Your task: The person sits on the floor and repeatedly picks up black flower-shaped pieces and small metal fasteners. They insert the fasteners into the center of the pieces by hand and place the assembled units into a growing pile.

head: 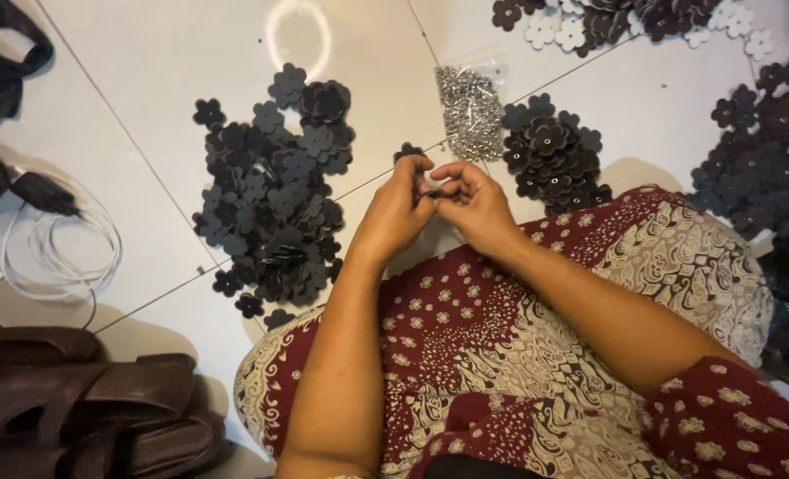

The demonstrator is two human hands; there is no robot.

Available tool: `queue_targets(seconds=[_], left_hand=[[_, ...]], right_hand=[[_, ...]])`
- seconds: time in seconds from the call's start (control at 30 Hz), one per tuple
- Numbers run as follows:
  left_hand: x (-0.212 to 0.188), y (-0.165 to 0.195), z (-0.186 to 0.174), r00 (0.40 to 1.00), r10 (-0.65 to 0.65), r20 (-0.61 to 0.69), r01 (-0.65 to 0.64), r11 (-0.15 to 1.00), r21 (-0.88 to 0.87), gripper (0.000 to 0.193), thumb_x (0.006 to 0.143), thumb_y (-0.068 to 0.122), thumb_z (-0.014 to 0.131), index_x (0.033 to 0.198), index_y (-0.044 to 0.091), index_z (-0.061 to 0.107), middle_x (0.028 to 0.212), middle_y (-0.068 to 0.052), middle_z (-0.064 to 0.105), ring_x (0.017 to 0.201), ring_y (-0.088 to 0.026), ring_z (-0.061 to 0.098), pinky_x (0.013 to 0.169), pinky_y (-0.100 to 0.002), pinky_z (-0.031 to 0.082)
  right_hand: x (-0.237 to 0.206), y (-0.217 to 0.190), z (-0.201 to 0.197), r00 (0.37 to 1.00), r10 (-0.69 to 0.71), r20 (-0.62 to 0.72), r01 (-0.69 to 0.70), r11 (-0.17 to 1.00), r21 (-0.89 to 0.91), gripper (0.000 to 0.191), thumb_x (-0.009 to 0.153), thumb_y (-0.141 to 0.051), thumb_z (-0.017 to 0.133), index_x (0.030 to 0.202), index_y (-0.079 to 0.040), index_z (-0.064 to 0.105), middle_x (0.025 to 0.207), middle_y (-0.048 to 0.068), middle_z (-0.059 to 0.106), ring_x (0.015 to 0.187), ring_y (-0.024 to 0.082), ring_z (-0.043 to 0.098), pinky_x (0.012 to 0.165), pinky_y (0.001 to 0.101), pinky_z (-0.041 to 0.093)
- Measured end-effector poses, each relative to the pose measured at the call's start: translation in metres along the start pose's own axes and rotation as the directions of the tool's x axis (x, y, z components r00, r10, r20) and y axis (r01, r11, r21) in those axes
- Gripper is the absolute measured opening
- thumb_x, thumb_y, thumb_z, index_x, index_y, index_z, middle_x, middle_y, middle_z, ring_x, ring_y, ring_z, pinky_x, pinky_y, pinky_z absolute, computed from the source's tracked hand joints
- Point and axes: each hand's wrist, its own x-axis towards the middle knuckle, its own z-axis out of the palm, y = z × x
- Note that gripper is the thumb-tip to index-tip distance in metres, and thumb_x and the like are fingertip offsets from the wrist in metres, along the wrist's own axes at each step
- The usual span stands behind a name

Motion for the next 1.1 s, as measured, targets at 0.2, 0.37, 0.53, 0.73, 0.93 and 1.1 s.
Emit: queue_targets(seconds=[0.2, 0.37, 0.53, 0.73, 0.93, 1.1], left_hand=[[0.001, -0.007, -0.002, 0.998, 0.029, 0.053, -0.026, 0.999, -0.046, 0.048, 0.086, 0.005, 0.065, 0.132, 0.005, 0.053, 0.096, -0.009, 0.069, 0.087, -0.02, 0.07, 0.08, -0.034, 0.055], [0.001, 0.0, 0.001, 0.996, -0.042, 0.074, 0.053, 0.987, -0.15, 0.05, 0.086, 0.004, 0.064, 0.134, 0.006, 0.052, 0.095, -0.005, 0.066, 0.082, -0.017, 0.067, 0.078, -0.032, 0.055], [-0.001, 0.005, 0.002, 0.997, -0.016, 0.074, 0.021, 0.998, -0.057, 0.05, 0.086, 0.004, 0.063, 0.134, 0.006, 0.048, 0.093, -0.006, 0.066, 0.082, -0.02, 0.068, 0.078, -0.033, 0.054], [-0.007, 0.031, -0.01, 0.986, 0.134, -0.098, -0.136, 0.99, -0.022, 0.032, 0.09, 0.014, 0.073, 0.12, 0.006, 0.064, 0.097, -0.006, 0.071, 0.088, -0.018, 0.069, 0.078, -0.033, 0.055], [-0.037, 0.058, -0.015, 0.935, 0.324, -0.143, -0.353, 0.882, -0.311, 0.014, 0.101, 0.019, 0.071, 0.108, 0.008, 0.075, 0.096, -0.007, 0.075, 0.081, -0.013, 0.064, 0.071, -0.028, 0.052], [-0.012, 0.037, -0.026, 0.971, 0.031, -0.238, 0.005, 0.989, 0.147, 0.024, 0.094, 0.022, 0.072, 0.115, 0.01, 0.073, 0.097, -0.008, 0.074, 0.087, -0.021, 0.069, 0.077, -0.036, 0.055]], right_hand=[[0.001, -0.008, -0.002, 1.0, 0.026, -0.008, -0.027, 0.995, -0.092, 0.037, 0.087, 0.003, 0.066, 0.122, -0.005, 0.058, 0.093, -0.003, 0.066, 0.08, 0.002, 0.062, 0.068, 0.0176, 0.051], [0.001, -0.012, -0.006, 0.999, -0.015, -0.032, 0.01, 0.991, -0.133, 0.036, 0.087, 0.001, 0.069, 0.121, -0.006, 0.06, 0.09, -0.002, 0.065, 0.077, 0.003, 0.058, 0.067, 0.0191, 0.049], [0.0, -0.008, -0.003, 0.999, -0.035, -0.017, 0.031, 0.983, -0.184, 0.035, 0.087, -0.001, 0.07, 0.121, -0.006, 0.061, 0.091, -0.002, 0.064, 0.079, 0.003, 0.058, 0.07, 0.0199, 0.05], [0.014, -0.029, -0.032, 0.994, -0.108, -0.016, 0.098, 0.95, -0.296, 0.034, 0.087, -0.002, 0.07, 0.121, -0.008, 0.065, 0.096, -0.001, 0.069, 0.085, 0.006, 0.065, 0.074, 0.022, 0.055], [0.022, -0.064, -0.092, 0.949, -0.058, -0.309, -0.147, 0.788, -0.598, 0.025, 0.094, -0.012, 0.07, 0.12, -0.013, 0.073, 0.096, 0.007, 0.072, 0.082, 0.015, 0.065, 0.076, 0.0294, 0.054], [0.016, -0.082, -0.102, 0.892, -0.444, -0.087, 0.116, 0.409, -0.905, 0.026, 0.093, -0.008, 0.076, 0.12, -0.007, 0.076, 0.115, 0.017, 0.071, 0.107, 0.031, 0.063, 0.095, 0.0429, 0.051]])
